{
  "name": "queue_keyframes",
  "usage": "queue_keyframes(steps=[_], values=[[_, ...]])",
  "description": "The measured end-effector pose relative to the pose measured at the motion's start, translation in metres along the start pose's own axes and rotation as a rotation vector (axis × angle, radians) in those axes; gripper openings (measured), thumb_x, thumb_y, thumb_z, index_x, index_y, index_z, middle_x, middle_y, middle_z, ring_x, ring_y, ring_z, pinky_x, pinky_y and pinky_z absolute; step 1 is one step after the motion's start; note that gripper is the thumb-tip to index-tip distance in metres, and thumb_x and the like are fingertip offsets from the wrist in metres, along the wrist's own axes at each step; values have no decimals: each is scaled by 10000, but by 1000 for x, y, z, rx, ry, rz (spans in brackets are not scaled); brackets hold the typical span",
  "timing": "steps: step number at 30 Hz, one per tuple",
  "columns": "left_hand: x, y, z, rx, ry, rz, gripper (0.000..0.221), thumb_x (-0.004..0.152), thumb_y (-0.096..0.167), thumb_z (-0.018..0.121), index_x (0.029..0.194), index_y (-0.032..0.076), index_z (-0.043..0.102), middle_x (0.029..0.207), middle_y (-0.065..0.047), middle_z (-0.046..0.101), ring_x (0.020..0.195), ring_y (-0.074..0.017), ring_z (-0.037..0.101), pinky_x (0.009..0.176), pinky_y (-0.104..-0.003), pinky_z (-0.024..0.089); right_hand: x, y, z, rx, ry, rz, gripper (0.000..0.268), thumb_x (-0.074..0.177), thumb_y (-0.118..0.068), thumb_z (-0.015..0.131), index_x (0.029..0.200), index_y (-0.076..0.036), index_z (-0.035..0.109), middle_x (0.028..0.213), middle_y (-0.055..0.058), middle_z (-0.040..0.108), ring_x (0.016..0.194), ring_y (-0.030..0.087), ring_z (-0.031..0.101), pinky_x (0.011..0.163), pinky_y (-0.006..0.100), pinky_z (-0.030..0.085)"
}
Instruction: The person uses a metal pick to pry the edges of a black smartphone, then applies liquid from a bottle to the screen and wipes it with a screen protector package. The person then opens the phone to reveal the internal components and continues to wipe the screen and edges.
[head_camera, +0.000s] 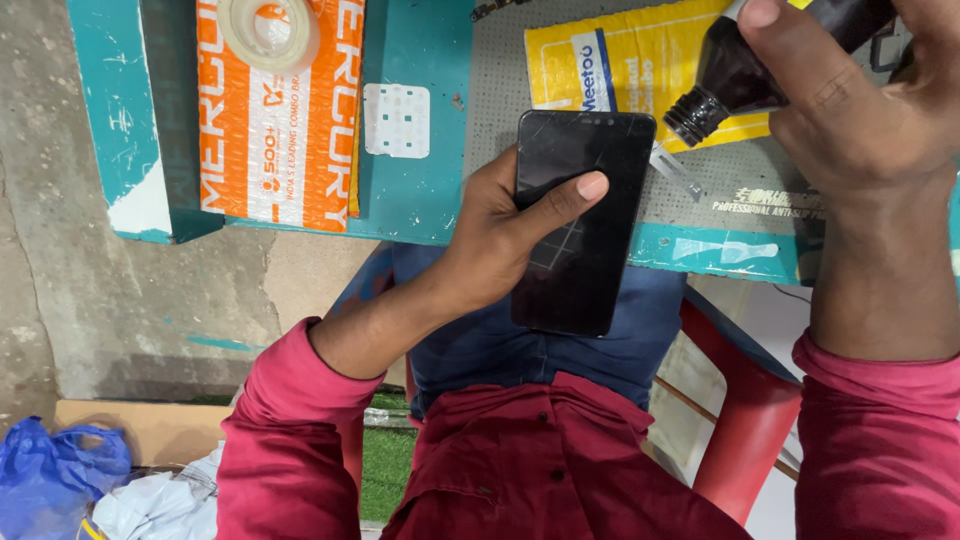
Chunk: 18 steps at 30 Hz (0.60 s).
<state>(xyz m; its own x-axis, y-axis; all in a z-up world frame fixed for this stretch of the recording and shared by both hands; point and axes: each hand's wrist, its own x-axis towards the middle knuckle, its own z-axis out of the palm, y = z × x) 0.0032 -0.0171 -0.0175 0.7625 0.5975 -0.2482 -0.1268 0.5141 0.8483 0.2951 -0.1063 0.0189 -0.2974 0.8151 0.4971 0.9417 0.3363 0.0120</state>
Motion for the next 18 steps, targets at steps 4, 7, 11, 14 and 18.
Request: queue_keyframes(steps=[4, 7, 11, 14, 18], values=[[0, 0, -1, 4, -12, 13, 317, 1042, 243, 719, 1234, -3, 664, 1023, -8, 692, 908, -65, 620, 804, -221, 517, 0, 0, 1, -3, 0, -5, 629, 856, 271, 747, 1410, -19, 676, 1389, 183, 544, 1245, 321, 615, 955, 371, 540], [1, 1, 0, -15, -9, 13, 319, 1041, 233, 720, 1247, -3, 663, 1061, -15, 700, 940, -66, 627, 832, -223, 525, 2, -1, 1, 6, 8, -6, 625, 844, 268, 751, 1396, -15, 674, 1376, 183, 553, 1245, 328, 617, 974, 387, 544], [0, 1, 0, -49, -16, 8, 308, 1046, 218, 716, 1255, -2, 661, 1103, -29, 710, 982, -76, 643, 866, -233, 542, 3, -2, 1, 26, 5, -13, 627, 881, 281, 737, 1426, -20, 658, 1397, 192, 547, 1269, 334, 609, 999, 385, 538], [0, 1, 0, -49, -22, 16, 305, 1051, 208, 711, 1264, -3, 658, 1112, -30, 708, 994, -78, 643, 881, -236, 543, 4, -5, -1, 33, -19, -9, 622, 889, 277, 748, 1425, -23, 653, 1396, 192, 548, 1253, 329, 611, 981, 381, 535], [1, 1, 0, -50, -24, 19, 307, 1050, 207, 710, 1266, -4, 657, 1125, -32, 713, 1006, -76, 646, 893, -234, 543, 8, -10, -6, 40, -33, 6, 611, 890, 220, 743, 1437, -30, 634, 1413, 193, 535, 1258, 332, 608, 979, 385, 535]])
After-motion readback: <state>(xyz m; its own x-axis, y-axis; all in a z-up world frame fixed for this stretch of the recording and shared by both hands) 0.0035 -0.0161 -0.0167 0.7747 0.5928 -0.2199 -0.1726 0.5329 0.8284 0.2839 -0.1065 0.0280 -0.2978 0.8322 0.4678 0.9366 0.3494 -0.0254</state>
